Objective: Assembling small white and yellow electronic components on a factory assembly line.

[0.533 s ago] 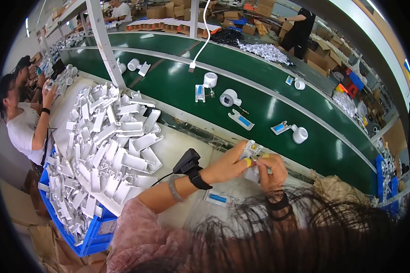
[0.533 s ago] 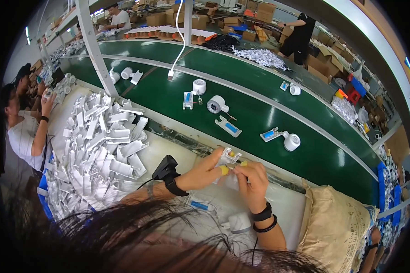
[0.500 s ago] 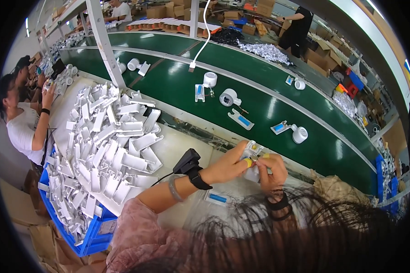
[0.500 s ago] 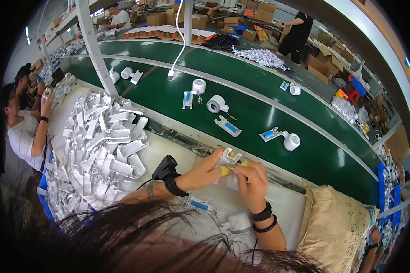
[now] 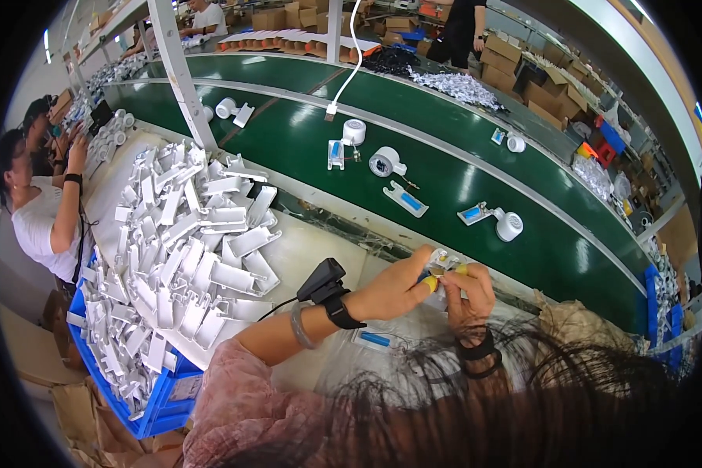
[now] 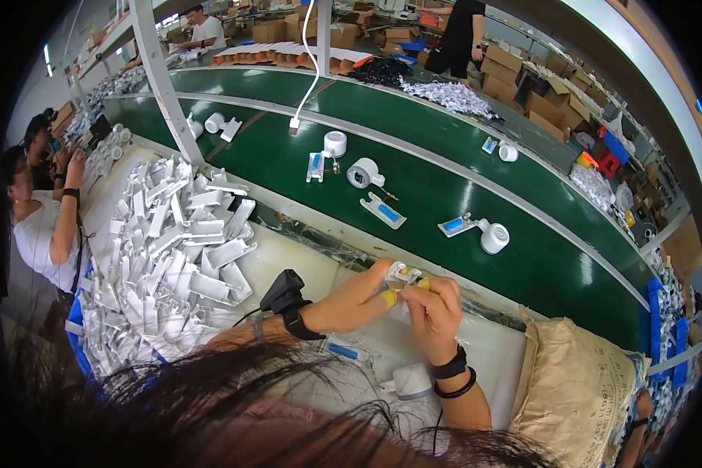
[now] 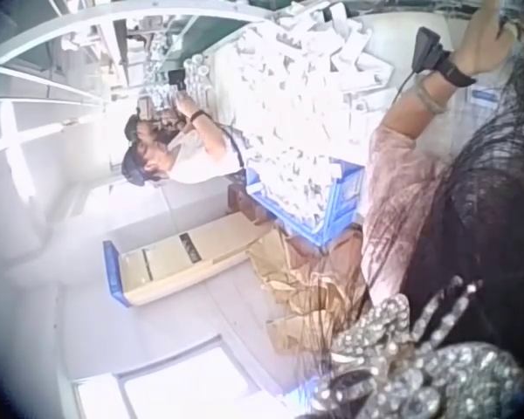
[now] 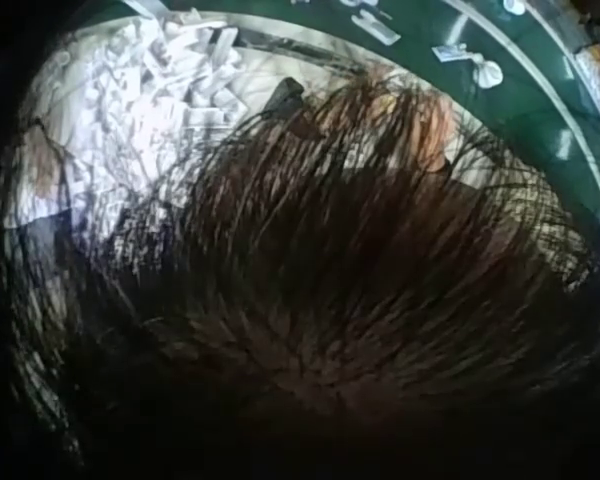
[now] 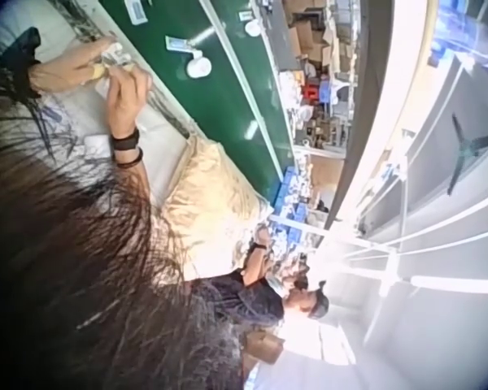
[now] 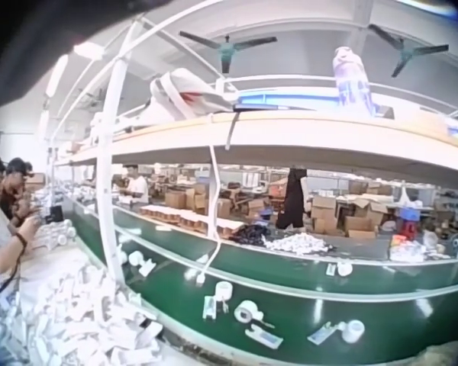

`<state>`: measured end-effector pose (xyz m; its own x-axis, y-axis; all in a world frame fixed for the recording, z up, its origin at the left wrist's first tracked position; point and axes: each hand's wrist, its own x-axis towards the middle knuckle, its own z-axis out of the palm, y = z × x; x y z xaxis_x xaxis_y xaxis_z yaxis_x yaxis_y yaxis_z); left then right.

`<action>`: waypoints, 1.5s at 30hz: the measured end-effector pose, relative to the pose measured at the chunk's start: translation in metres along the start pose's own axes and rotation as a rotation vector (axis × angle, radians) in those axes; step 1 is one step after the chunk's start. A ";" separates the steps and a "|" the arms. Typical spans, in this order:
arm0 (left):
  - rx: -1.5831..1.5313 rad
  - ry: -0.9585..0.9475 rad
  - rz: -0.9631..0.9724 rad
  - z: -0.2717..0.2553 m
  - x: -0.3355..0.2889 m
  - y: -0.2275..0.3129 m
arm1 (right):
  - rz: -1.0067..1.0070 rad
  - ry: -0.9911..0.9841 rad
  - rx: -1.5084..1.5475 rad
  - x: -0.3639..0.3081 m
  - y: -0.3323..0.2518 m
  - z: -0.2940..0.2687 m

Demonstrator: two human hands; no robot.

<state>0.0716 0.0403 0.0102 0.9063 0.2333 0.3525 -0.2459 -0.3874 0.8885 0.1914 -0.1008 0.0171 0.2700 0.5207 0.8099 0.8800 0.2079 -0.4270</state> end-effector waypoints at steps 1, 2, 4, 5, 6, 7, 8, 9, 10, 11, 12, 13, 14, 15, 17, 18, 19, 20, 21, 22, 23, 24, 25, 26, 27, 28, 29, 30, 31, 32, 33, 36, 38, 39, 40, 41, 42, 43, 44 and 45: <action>0.009 0.001 0.001 0.001 0.000 0.000 | 0.001 -0.001 0.000 0.000 0.000 0.000; 0.009 0.001 0.000 0.001 0.000 0.001 | 0.004 0.004 -0.004 -0.001 0.000 -0.001; 0.010 0.008 -0.010 0.002 0.000 0.005 | 0.006 0.008 -0.007 -0.001 0.000 -0.001; 0.009 0.009 -0.011 0.003 0.000 0.004 | -0.009 0.008 -0.017 0.000 0.000 -0.001; 0.011 0.015 0.002 0.003 0.000 0.002 | -0.025 0.008 -0.027 0.000 0.000 -0.001; 0.012 0.018 0.016 0.004 0.000 0.001 | -0.025 0.007 -0.028 0.000 0.000 -0.001; 0.010 0.018 0.017 0.004 0.000 0.002 | -0.031 0.009 -0.032 0.000 0.000 -0.001; 0.007 0.032 0.020 0.004 0.000 0.004 | -0.037 0.011 -0.036 0.000 -0.001 -0.002; 0.006 0.049 0.023 0.005 0.000 0.006 | -0.038 0.009 -0.034 0.000 -0.001 -0.002; 0.006 0.052 0.022 0.005 -0.001 0.008 | -0.041 0.008 -0.034 0.000 -0.001 -0.002; -0.006 0.052 0.015 0.004 -0.001 0.010 | -0.043 0.007 -0.033 0.000 -0.001 -0.002; -0.020 0.050 0.008 0.003 -0.001 0.012 | -0.043 0.006 -0.033 0.000 -0.001 -0.001; -0.020 0.050 0.007 0.002 -0.001 0.013 | -0.043 0.008 -0.033 0.000 -0.002 -0.001; -0.018 0.046 -0.005 0.002 -0.001 0.014 | -0.042 0.011 -0.033 0.001 -0.002 0.000; -0.015 0.042 -0.018 0.001 -0.001 0.015 | -0.049 0.010 -0.036 0.002 -0.001 0.001; -0.017 0.043 -0.023 0.001 -0.001 0.015 | -0.055 0.011 -0.040 0.003 -0.001 0.001; -0.019 0.046 -0.028 0.001 -0.001 0.015 | -0.056 0.010 -0.039 0.003 -0.001 0.001; -0.018 0.046 -0.028 0.003 -0.001 0.010 | -0.053 0.012 -0.043 0.003 -0.001 0.002; -0.023 0.078 0.008 0.006 -0.002 0.002 | -0.051 0.014 -0.047 0.003 -0.001 0.002; -0.028 0.109 0.043 0.007 -0.001 -0.001 | -0.050 0.014 -0.046 0.003 -0.001 0.002; -0.028 0.109 0.042 0.008 -0.001 -0.002 | -0.029 0.011 -0.040 0.003 -0.001 0.002; -0.033 0.087 0.072 0.007 -0.001 -0.003 | -0.008 0.008 -0.033 0.003 -0.002 0.001; -0.038 0.064 0.101 0.007 -0.002 -0.002 | -0.008 0.009 -0.032 0.002 -0.002 0.000; -0.036 0.064 0.100 0.008 -0.002 -0.002 | -0.002 0.006 -0.040 0.002 -0.003 -0.001; -0.031 0.080 0.160 0.009 -0.001 -0.002 | 0.004 0.003 -0.049 0.002 -0.003 -0.001; -0.028 0.097 0.216 0.010 -0.002 -0.002 | 0.005 0.003 -0.047 0.002 -0.003 -0.001; -0.028 0.097 0.214 0.011 -0.002 -0.004 | -0.002 -0.001 -0.050 0.002 -0.001 -0.001; -0.036 0.103 0.162 0.012 -0.003 -0.007 | -0.009 -0.005 -0.054 0.001 -0.001 -0.001; -0.044 0.109 0.113 0.014 -0.003 -0.008 | -0.011 -0.004 -0.053 0.001 -0.001 -0.002; -0.043 0.110 0.114 0.015 -0.003 -0.008 | -0.026 -0.004 -0.057 0.001 0.000 -0.002; -0.044 0.105 0.084 0.016 -0.004 -0.006 | -0.040 -0.004 -0.060 0.002 0.000 -0.003; -0.047 0.113 0.056 0.016 -0.005 -0.002 | -0.055 -0.008 -0.065 0.002 -0.001 -0.002; -0.052 0.123 0.060 0.015 -0.006 -0.001 | -0.058 -0.007 -0.074 0.002 -0.001 -0.001; -0.051 0.133 0.063 0.015 -0.006 0.000 | -0.062 -0.006 -0.083 0.002 -0.002 -0.001; -0.050 0.143 0.065 0.014 -0.006 0.001 | -0.061 -0.006 -0.082 0.002 -0.002 0.000; -0.050 0.143 0.064 0.013 -0.006 0.002 | -0.059 -0.005 -0.084 0.002 -0.002 0.001; -0.068 0.139 0.052 0.012 -0.006 0.002 | -0.057 -0.004 -0.085 0.002 -0.002 0.002; -0.085 0.137 0.039 0.011 -0.006 0.003 | -0.055 -0.006 -0.082 0.001 -0.002 0.003; -0.083 0.138 0.034 0.011 -0.006 0.002 | -0.069 -0.006 -0.086 0.002 -0.002 0.004; -0.112 0.150 0.046 0.011 -0.005 0.002 | -0.083 -0.005 -0.089 0.002 -0.002 0.005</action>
<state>0.0704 0.0290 0.0068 0.8337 0.3515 0.4260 -0.3302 -0.3009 0.8946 0.1879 -0.0959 0.0182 0.1928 0.5089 0.8390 0.9306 0.1762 -0.3208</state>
